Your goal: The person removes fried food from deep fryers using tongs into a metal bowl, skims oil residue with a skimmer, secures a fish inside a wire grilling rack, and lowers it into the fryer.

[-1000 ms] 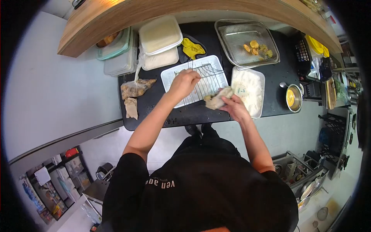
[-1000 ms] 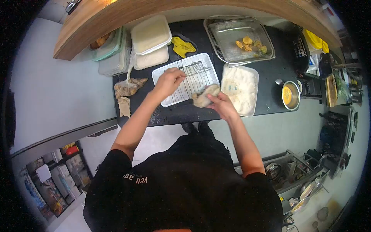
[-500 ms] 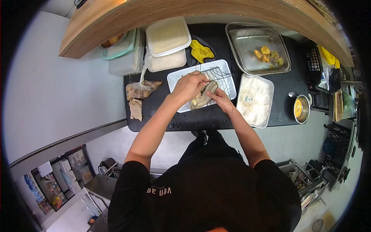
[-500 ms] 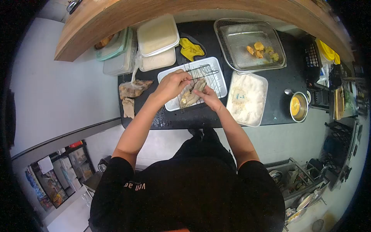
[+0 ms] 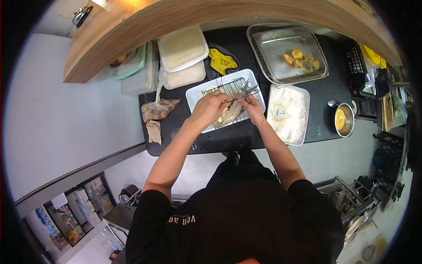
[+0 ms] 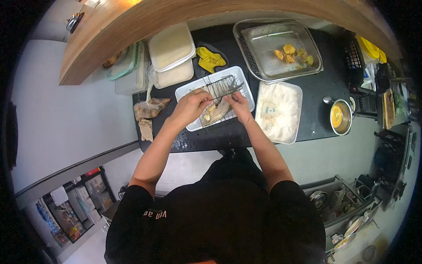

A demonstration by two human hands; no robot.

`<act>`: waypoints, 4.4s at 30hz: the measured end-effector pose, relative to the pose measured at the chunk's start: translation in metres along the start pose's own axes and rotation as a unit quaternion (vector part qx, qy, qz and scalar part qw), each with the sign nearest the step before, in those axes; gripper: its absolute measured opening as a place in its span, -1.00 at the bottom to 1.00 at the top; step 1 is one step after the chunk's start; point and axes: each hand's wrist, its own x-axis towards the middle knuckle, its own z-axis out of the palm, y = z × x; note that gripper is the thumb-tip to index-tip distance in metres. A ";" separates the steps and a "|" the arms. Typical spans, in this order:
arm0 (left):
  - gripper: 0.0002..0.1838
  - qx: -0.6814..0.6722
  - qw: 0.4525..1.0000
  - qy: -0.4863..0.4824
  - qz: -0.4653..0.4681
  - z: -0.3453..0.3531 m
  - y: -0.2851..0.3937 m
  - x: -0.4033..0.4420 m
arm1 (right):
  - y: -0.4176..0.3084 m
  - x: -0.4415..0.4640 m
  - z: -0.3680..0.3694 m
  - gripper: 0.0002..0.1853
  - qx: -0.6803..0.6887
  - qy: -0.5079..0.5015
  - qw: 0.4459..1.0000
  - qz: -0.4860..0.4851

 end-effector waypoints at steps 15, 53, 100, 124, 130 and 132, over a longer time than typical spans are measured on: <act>-0.30 0.090 0.968 0.230 -0.040 0.027 -0.050 0.026 | -0.063 -0.029 -0.058 -0.62 -0.272 0.183 0.935 -0.132; -0.91 -0.108 0.534 -0.455 0.705 0.161 0.416 -0.213 | -0.087 -0.586 0.029 -0.83 -0.422 0.714 0.555 -0.069; -0.83 -0.020 0.291 -0.919 0.265 0.296 0.782 -0.448 | 0.121 -1.064 0.058 -0.57 -0.016 0.922 0.019 0.386; -0.79 -0.090 0.245 -0.945 0.199 0.277 0.723 -0.348 | -0.153 -0.849 -0.024 -0.43 0.089 0.796 0.547 -0.241; -0.56 0.027 0.326 -0.839 0.435 0.310 0.778 -0.310 | -0.230 -0.795 -0.111 -0.68 0.315 0.765 0.282 -0.485; -0.57 0.016 0.308 -0.854 0.419 0.343 0.794 -0.313 | -0.235 -0.808 -0.133 -0.73 0.316 0.737 0.309 -0.511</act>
